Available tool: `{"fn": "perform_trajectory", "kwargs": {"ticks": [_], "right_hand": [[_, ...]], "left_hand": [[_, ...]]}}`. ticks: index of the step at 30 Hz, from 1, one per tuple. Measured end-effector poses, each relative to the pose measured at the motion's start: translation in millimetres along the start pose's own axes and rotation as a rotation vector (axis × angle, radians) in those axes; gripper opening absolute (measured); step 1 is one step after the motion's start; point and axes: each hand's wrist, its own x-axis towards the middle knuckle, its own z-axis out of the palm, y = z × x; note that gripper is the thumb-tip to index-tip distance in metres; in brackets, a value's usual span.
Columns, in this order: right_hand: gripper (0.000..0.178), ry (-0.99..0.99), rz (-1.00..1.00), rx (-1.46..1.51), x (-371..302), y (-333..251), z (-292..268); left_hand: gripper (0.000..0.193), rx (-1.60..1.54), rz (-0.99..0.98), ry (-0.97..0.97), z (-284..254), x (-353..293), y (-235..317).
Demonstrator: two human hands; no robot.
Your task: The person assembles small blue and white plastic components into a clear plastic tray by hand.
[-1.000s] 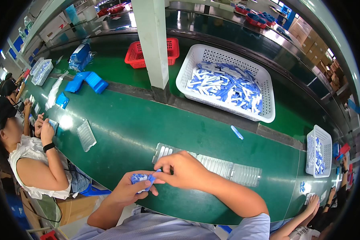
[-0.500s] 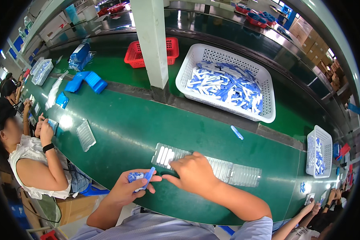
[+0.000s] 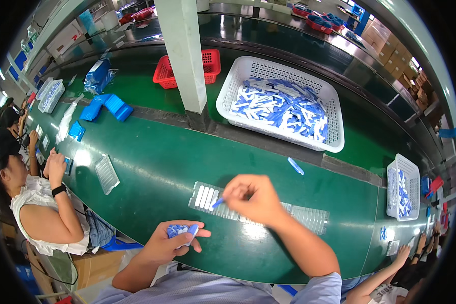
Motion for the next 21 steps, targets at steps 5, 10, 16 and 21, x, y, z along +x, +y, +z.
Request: {"fn": "perform_trajectory", "kwargs": {"ticks": [5,10,16,21], "right_hand": [[0.009,-0.204,0.013,-0.350,12,-12,-18],[0.015,-0.104,-0.015,-0.380,18,-21,-5],[0.017,-0.008,-0.427,-1.154,-13,0,19],[0.025,-0.162,-0.399,-1.152,-29,3,20]], "left_hand": [[0.038,-0.045,-0.031,0.064,-9,0,1],[0.038,-0.063,-0.018,0.039,-6,1,3],[0.037,-0.066,-0.021,0.038,-5,1,1],[0.037,-0.070,-0.007,0.034,-9,0,0]]}}
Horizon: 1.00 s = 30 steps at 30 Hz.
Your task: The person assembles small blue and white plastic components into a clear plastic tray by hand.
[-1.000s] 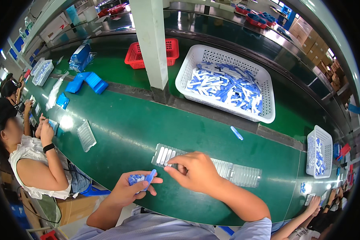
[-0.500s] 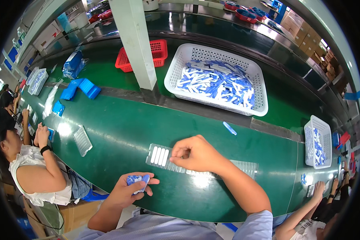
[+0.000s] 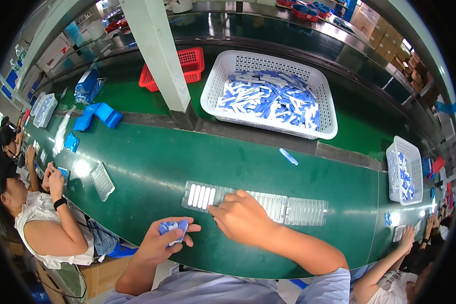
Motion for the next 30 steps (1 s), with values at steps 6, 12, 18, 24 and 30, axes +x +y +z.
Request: {"fn": "perform_trajectory", "kwargs": {"ticks": [6,12,18,24,30], "right_hand": [[0.022,0.142,0.044,0.231,5,-5,-18],[0.013,-0.013,0.375,0.958,9,-13,-20],[0.014,0.426,0.027,-0.020,0,9,-21],[0.017,0.175,-0.053,-0.013,-8,8,4],[0.012,0.218,-0.020,0.038,-7,7,-7]], "left_hand": [[0.037,0.001,-0.013,-0.035,6,5,1],[0.039,0.044,-0.088,-0.164,14,7,-1],[0.037,0.022,-0.050,-0.053,3,-1,3],[0.035,0.018,-0.048,-0.013,7,1,1],[0.034,0.028,-0.031,0.002,10,1,0]]}}
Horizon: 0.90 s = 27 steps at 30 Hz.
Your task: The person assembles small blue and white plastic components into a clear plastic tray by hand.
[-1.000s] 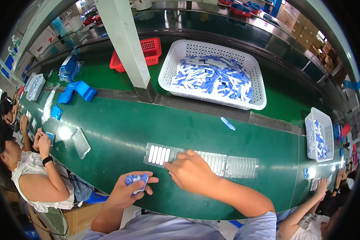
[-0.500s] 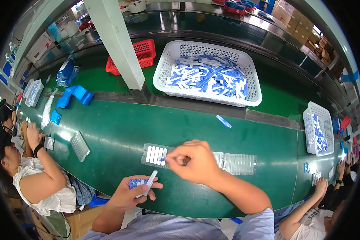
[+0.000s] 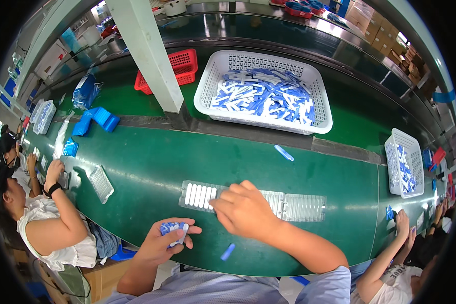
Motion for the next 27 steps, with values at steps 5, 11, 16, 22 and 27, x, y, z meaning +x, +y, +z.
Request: {"fn": "perform_trajectory", "kwargs": {"ticks": [5,11,16,22,27], "right_hand": [[0.012,-0.232,-0.114,0.063,-17,-14,-15],[0.021,-0.340,0.119,0.097,-54,-41,-53],[0.038,-0.444,0.289,0.133,-98,-66,-38],[0.035,-0.285,0.380,0.304,-119,-66,-24],[0.007,0.135,0.563,0.753,-110,-55,-32]], "left_hand": [[0.031,-0.059,0.054,-0.018,-10,1,-5],[0.032,-0.080,0.080,0.071,-10,-5,-9],[0.031,-0.080,0.029,-0.027,-11,5,-14],[0.030,-0.047,0.005,-0.098,2,16,-17],[0.030,-0.059,-0.011,-0.146,13,14,-25]]}}
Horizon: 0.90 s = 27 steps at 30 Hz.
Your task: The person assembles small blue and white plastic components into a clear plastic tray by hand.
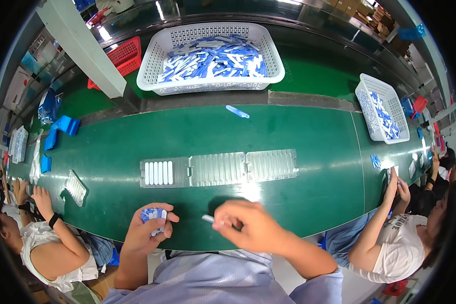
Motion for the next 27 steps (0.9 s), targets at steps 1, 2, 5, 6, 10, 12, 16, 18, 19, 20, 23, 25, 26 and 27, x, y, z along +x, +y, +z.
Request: {"fn": "perform_trajectory", "kwargs": {"ticks": [1,2,5,6,10,12,16,18,19,20,23,25,26,27], "right_hand": [[0.007,0.024,0.013,-0.026,10,-6,-2],[0.007,0.008,0.004,-0.043,19,-6,-5],[0.006,-0.032,0.017,-0.009,50,2,-6],[0.006,-0.051,0.052,0.050,63,5,-5],[0.008,-0.272,0.068,0.034,127,2,-2],[0.016,-0.344,0.124,-0.327,149,-7,3],[0.035,-0.327,0.053,-0.577,163,3,16],[0.055,-0.337,0.177,-0.664,164,-14,21],[0.055,-0.344,0.168,-0.665,165,-15,21],[0.059,-0.340,0.164,-0.647,165,-14,19],[0.060,-0.306,0.138,-0.576,162,-8,11],[0.056,-0.141,0.038,-0.449,155,-9,11],[0.047,-0.061,-0.100,-0.373,146,-9,16],[0.035,-0.046,-0.127,-0.300,136,-15,23]], "left_hand": [[0.030,0.006,0.010,0.002,1,-2,-1],[0.030,0.008,-0.008,0.009,3,-2,-3],[0.030,-0.004,-0.013,0.002,1,-6,-8],[0.030,-0.027,-0.016,-0.011,-1,-7,-11],[0.033,-0.071,0.002,-0.025,-4,-17,-16],[0.034,-0.065,0.003,-0.012,-1,-21,-15],[0.035,-0.102,0.026,-0.007,2,-34,-12],[0.036,-0.122,0.039,0.007,1,-38,-13],[0.037,-0.122,0.028,0.019,1,-38,-13],[0.037,-0.123,0.016,0.030,2,-38,-13],[0.038,-0.153,-0.017,0.069,5,-38,-11],[0.040,-0.158,-0.016,0.076,5,-38,-12],[0.041,-0.164,-0.021,0.083,6,-38,-13],[0.041,-0.165,-0.020,0.084,5,-38,-15]]}}
